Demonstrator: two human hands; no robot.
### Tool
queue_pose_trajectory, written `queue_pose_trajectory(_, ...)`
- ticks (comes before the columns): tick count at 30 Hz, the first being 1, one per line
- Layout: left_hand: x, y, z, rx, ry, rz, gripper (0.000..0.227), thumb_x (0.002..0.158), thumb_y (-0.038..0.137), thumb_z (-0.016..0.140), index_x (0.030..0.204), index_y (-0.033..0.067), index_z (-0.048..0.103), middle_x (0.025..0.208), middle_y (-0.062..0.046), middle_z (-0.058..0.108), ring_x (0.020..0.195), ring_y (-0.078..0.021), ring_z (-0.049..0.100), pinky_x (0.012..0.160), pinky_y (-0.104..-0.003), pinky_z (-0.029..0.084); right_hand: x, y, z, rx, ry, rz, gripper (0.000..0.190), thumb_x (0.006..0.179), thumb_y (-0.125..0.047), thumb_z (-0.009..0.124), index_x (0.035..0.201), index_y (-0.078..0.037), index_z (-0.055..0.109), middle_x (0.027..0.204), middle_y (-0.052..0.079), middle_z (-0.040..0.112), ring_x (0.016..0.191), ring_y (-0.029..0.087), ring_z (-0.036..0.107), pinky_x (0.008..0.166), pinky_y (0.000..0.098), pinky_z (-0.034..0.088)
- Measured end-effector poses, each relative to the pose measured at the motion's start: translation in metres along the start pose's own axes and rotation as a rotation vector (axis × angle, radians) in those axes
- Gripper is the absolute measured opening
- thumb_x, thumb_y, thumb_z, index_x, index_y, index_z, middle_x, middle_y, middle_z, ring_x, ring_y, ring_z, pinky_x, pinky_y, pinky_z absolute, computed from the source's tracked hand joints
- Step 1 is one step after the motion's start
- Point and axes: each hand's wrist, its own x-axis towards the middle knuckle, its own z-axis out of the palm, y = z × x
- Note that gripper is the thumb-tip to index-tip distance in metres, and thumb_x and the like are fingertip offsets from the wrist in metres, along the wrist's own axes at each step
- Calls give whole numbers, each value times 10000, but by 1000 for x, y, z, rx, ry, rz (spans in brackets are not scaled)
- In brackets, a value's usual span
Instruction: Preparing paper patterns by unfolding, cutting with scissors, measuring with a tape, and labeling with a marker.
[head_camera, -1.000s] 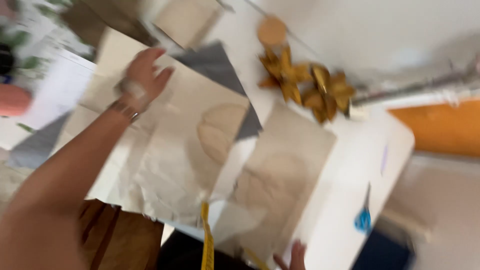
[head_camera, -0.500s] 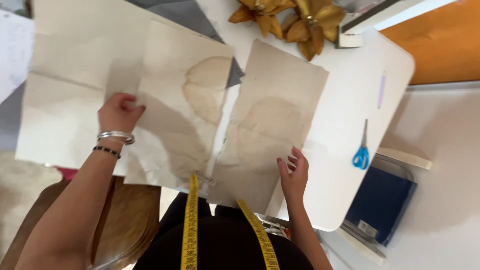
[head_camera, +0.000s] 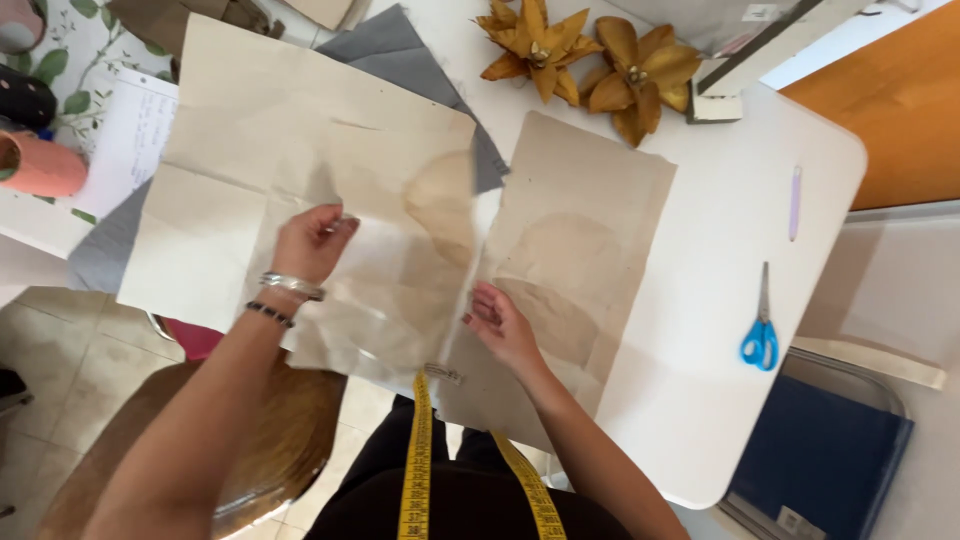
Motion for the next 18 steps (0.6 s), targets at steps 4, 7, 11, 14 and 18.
queue_pose_trajectory(4, -99, 177, -5, 448, -53, 389, 132, 948, 117, 698, 1039, 189, 760, 1228, -22, 749, 1131, -273, 691, 920, -438, 576, -18, -28, 2, 47, 14, -20, 777, 900, -203, 823, 1548, -98, 407, 1423, 74, 582, 1265, 167, 581, 1063, 367, 523)
queue_pose_trajectory(7, -145, 228, 16, 134, -215, 638, 350, 914, -61, 587, 1168, 87, 778, 1146, -134, 782, 1078, -327, 733, 912, -415, 599, -24, -5, -6, 110, -52, -92, 842, 897, -170, 806, 1599, -141, 343, 1528, 55, 506, 1405, 208, 466, 1176, 402, 389)
queue_pose_trajectory(11, -157, 264, 42, -170, -373, 757, 478, 903, -112, 609, 1344, 72, 640, 1316, -186, 684, 1176, -358, 671, 990, -488, 576, -36, 17, -51, 532, 107, -171, 664, 834, -245, 840, 1401, -123, 518, 1313, 83, 635, 1192, 204, 617, 1037, 388, 526)
queue_pose_trajectory(14, -153, 266, 74, -273, -369, 788, 543, 969, -94, 573, 1488, 38, 484, 1518, -190, 510, 1394, -367, 486, 1101, -485, 479, -96, -45, -118, 381, 270, -256, 717, 836, -214, 793, 1470, -141, 466, 1370, 85, 612, 1206, 194, 606, 1034, 372, 521)
queue_pose_trajectory(18, -159, 258, 137, -290, -444, 569, 679, 1057, 25, 540, 1628, 213, 222, 1731, -77, 186, 1590, -248, 286, 1250, -392, 414, -165, -122, -181, 83, 544, -399, 826, 840, -156, 710, 1594, -174, 374, 1474, 87, 570, 1230, 175, 586, 1028, 343, 511)
